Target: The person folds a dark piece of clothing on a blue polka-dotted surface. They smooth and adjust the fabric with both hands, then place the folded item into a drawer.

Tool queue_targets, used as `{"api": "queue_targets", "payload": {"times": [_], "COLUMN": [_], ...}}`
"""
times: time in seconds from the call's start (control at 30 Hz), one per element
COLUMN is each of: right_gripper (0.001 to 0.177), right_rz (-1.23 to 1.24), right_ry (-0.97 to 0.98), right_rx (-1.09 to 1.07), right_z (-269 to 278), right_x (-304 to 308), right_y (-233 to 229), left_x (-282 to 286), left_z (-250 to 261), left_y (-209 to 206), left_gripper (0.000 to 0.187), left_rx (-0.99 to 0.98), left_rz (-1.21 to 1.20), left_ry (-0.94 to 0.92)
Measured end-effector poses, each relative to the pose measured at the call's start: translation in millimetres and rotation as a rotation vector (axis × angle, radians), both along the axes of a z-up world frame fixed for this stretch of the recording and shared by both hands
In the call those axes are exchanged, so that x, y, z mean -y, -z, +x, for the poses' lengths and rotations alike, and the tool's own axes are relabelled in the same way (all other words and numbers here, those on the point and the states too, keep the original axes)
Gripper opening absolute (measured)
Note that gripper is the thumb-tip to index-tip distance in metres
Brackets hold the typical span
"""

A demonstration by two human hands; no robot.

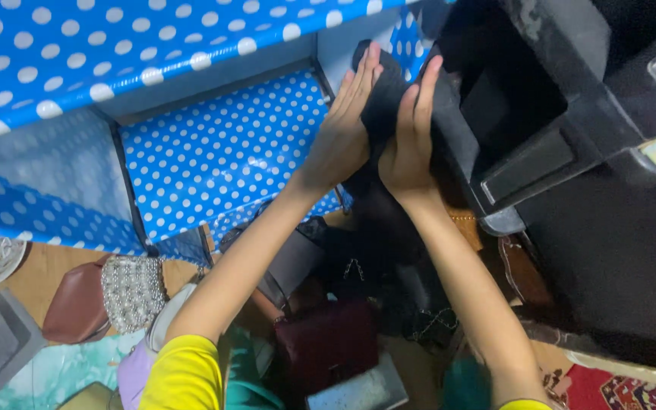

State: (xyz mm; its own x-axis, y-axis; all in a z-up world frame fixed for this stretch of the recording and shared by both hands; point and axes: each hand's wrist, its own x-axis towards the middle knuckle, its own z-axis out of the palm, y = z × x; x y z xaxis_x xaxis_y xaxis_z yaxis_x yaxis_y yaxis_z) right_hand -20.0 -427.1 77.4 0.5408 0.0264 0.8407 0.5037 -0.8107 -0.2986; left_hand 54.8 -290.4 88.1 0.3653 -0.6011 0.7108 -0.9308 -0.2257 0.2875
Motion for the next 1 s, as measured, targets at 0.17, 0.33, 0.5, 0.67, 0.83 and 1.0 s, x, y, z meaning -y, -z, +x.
{"api": "queue_targets", "payload": {"times": [0.17,0.33,0.5,0.67,0.83,1.0], "right_gripper": [0.051,0.047,0.041,0.049,0.051,0.052], "right_rz": [-0.046,-0.178,-0.188,-0.152,-0.099,0.039], "right_ry": [0.065,0.38,0.371,0.283,0.165,0.196], "right_rx": [0.069,0.256,0.218,0.224,0.241,0.167], "right_z": [7,16,32,40,27,24], "right_x": [7,-1,27,29,11,-2], "right_y": [-23,1,117,82,-14,-10], "left_x": [11,21,16,20,28,30], "left_z": [10,25,26,27,27,24], "left_y": [-13,21,83,47,7,15], "left_gripper": [0.056,0.054,0.054,0.062,0.062,0.066], "left_rx": [0.017,-0.069,0.009,0.04,-0.034,-0.079], "left_rz": [-0.035,0.093,-0.061,-0.142,-0.103,-0.17], "left_ry": [0.004,-0.045,-0.003,0.052,0.076,0.098]}}
